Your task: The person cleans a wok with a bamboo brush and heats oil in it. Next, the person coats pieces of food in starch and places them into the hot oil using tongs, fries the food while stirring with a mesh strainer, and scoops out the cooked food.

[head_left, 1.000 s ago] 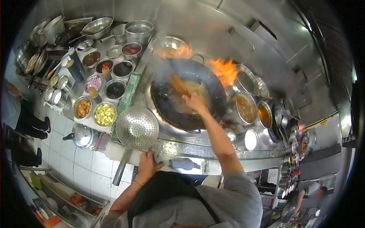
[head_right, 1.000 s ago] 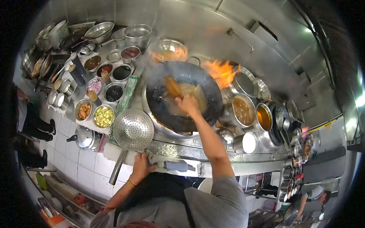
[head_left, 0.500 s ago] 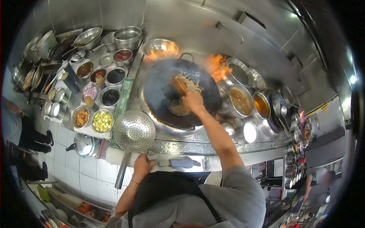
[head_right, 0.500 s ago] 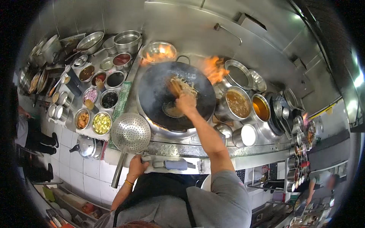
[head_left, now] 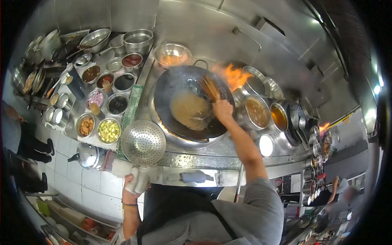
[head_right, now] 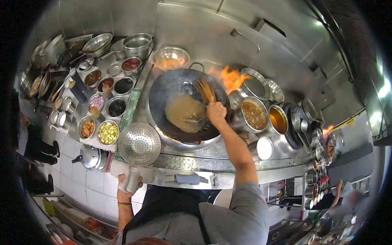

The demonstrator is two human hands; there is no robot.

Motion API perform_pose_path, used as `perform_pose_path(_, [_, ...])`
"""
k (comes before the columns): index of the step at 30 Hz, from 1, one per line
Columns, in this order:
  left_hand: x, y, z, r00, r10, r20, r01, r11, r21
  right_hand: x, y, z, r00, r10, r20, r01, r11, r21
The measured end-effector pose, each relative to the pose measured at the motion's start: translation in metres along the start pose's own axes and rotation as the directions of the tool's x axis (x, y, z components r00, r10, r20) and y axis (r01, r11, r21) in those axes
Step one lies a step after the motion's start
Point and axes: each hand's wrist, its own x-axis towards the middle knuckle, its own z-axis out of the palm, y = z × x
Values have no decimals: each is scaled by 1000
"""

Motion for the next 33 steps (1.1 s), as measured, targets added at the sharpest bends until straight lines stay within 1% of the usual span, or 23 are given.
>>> perform_pose_path(1, [4,3,-8,988,-4,153,14,998,-62,3,-17,11,999,-33,19,33,999,42])
perform_pose_path(3, [3,3,-13,946,101,307,-31,974,-224,9,-36,16,993,-115,31,111,988,109])
perform_pose_path(4, [1,7,-14,914,160,373,-42,952,-305,8,-39,6,987,-161,28,156,979,131])
perform_pose_path(5, [-8,12,-17,916,192,352,-71,942,-327,8,-42,-5,978,-205,27,199,968,150])
perform_pose_path(8, [-32,26,-11,892,324,314,-164,881,-443,20,-53,-56,998,-44,-44,52,979,199])
perform_pose_path(9, [-37,32,-19,874,362,324,-168,852,-496,35,-52,-58,978,15,-206,40,965,260])
perform_pose_path(10, [-42,40,-25,859,372,352,-165,851,-498,51,-53,-61,930,84,-357,38,946,323])
perform_pose_path(12, [-51,53,-31,852,390,350,-138,812,-567,82,-63,-66,894,205,-400,-65,940,335])
perform_pose_path(13, [-51,59,-39,852,398,340,-152,810,-566,96,-67,-68,868,267,-419,-119,931,345])
perform_pose_path(14, [-51,65,-49,853,404,331,-165,809,-564,115,-61,-51,907,166,-388,-86,973,215])
perform_pose_path(16, [-48,75,-56,848,407,339,-169,815,-554,152,-38,-1,960,-22,-281,11,999,-41])
perform_pose_path(17, [-46,82,-55,843,404,354,-164,821,-547,150,-45,-17,995,-20,-99,18,1000,-14])
perform_pose_path(18, [-43,89,-55,838,403,369,-160,827,-540,138,-59,-33,986,66,-151,-55,996,75])
perform_pose_path(20, [-31,102,-53,799,366,477,-92,858,-505,111,-86,-55,943,236,-232,-176,951,252])
perform_pose_path(22, [-23,109,-48,805,333,492,-50,863,-502,116,-81,-47,994,95,-51,-88,990,114])
perform_pose_path(23, [-21,108,-39,832,314,458,-38,855,-517,111,-78,-43,998,40,54,-43,997,57])
perform_pose_path(25, [-14,108,-29,876,251,412,10,844,-536,90,-84,-33,986,137,-93,-115,972,205])
perform_pose_path(26, [-10,105,-31,879,230,418,11,866,-500,85,-94,-35,968,179,-175,-126,953,276])
perform_pose_path(27, [-5,101,-34,882,206,423,13,887,-461,73,-109,-40,935,347,-69,-301,883,361])
perform_pose_path(28, [-2,98,-36,889,170,424,25,909,-417,64,-116,-37,946,322,30,-312,884,347])
perform_pose_path(30, [6,94,-29,906,85,415,62,942,-328,46,-120,-29,934,274,229,-339,883,326])
perform_pose_path(32, [16,89,-7,922,14,388,78,972,-220,19,-110,6,963,-3,270,-73,960,269])
perform_pose_path(33, [18,88,-2,943,-25,332,68,991,-119,0,-103,2,949,-69,309,-17,963,269])
